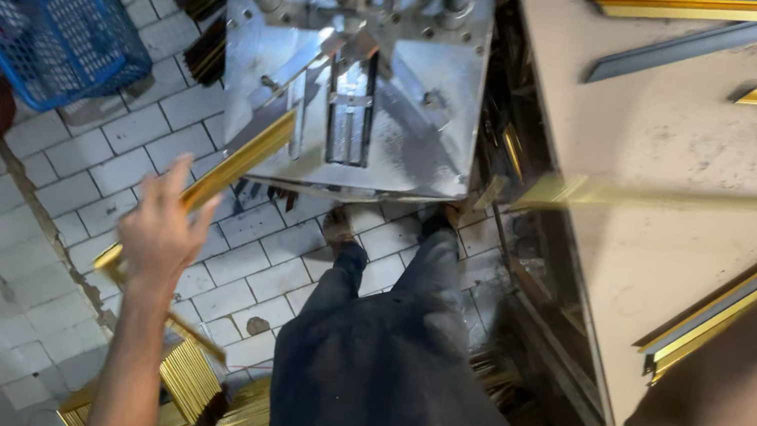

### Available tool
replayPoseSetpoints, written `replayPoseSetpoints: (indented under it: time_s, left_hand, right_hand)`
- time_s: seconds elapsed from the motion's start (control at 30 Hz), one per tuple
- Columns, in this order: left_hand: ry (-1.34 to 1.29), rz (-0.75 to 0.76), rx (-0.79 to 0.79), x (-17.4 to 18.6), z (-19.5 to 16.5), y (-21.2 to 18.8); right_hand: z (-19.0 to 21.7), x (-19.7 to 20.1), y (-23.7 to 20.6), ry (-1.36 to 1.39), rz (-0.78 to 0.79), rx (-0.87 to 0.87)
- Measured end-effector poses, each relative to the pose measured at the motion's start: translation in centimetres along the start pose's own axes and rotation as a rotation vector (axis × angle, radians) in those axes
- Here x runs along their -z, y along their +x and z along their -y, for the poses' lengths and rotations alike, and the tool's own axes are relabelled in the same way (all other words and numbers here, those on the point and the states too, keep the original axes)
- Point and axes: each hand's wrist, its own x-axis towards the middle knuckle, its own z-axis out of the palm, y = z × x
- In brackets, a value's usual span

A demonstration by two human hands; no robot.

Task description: The person places mitered gold picture frame moulding corners into a frame joining press, aligns the corners, and operates the press to fasten the joints with fasteners. They then set completed frames on the work table and pick up the next set of moulding pieces to repeat the process.

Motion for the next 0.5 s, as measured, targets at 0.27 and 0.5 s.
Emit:
replayPoseSetpoints:
  time_s: [0.27, 0.5]
  left_hand:
    - [-0.326, 0.190, -0.063, -7.2, -2.6, 7.1]
    - [-0.304, -0.079, -0.081, -7.9, -5.6, 11.0]
  right_hand:
    - [19.7, -14.5, -24.4, -0.131, 0.441, 0.619]
    - [22.8, -20.3, -22.0, -0.181, 0.311, 0.606]
